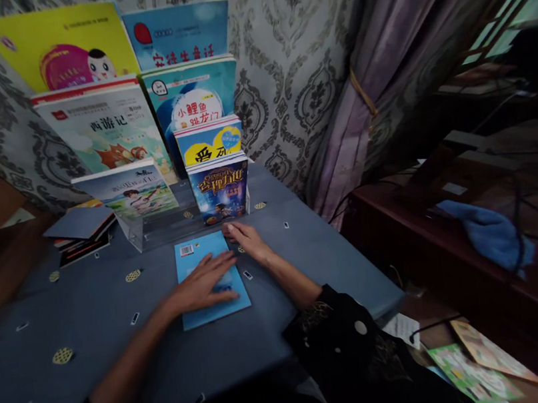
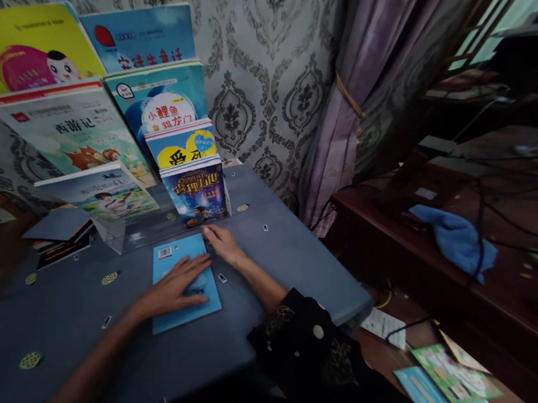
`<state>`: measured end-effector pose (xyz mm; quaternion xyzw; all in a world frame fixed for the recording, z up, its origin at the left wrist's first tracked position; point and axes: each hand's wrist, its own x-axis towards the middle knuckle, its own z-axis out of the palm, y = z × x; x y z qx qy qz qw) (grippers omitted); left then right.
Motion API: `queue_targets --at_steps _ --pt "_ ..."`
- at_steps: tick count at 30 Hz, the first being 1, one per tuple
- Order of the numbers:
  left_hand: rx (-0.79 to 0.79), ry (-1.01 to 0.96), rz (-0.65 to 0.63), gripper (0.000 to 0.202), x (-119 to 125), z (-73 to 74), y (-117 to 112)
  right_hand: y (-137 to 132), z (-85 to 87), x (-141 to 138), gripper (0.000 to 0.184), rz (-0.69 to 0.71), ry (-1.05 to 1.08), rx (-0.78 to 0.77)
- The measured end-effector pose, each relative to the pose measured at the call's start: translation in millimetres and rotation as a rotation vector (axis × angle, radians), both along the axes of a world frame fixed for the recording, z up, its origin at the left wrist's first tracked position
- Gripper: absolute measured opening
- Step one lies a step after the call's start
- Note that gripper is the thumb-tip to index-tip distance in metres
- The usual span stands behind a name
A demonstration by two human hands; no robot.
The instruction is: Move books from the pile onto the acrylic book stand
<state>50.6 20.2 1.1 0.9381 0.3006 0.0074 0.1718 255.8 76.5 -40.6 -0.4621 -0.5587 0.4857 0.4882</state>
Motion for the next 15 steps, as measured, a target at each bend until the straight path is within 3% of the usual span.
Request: queue_targets --at_steps 3,5,15 --pt "0.116 -0.056 0.247 0.076 -11.2 -10.0 16.4 0.0 2.7 -0.4 0.045 -0.002 0.033 -0.015" --pt "0.185 -0.087 0.328 0.069 -15.1 -15.4 25.9 -0.5 4.3 -1.0 0.045 -0.005 0.041 -0.022" --pt "0.237 -0.091 0.261 0.053 10.0 -14.9 49.4 1.5 5.8 -2.7 0.039 -0.020 0.043 -0.047"
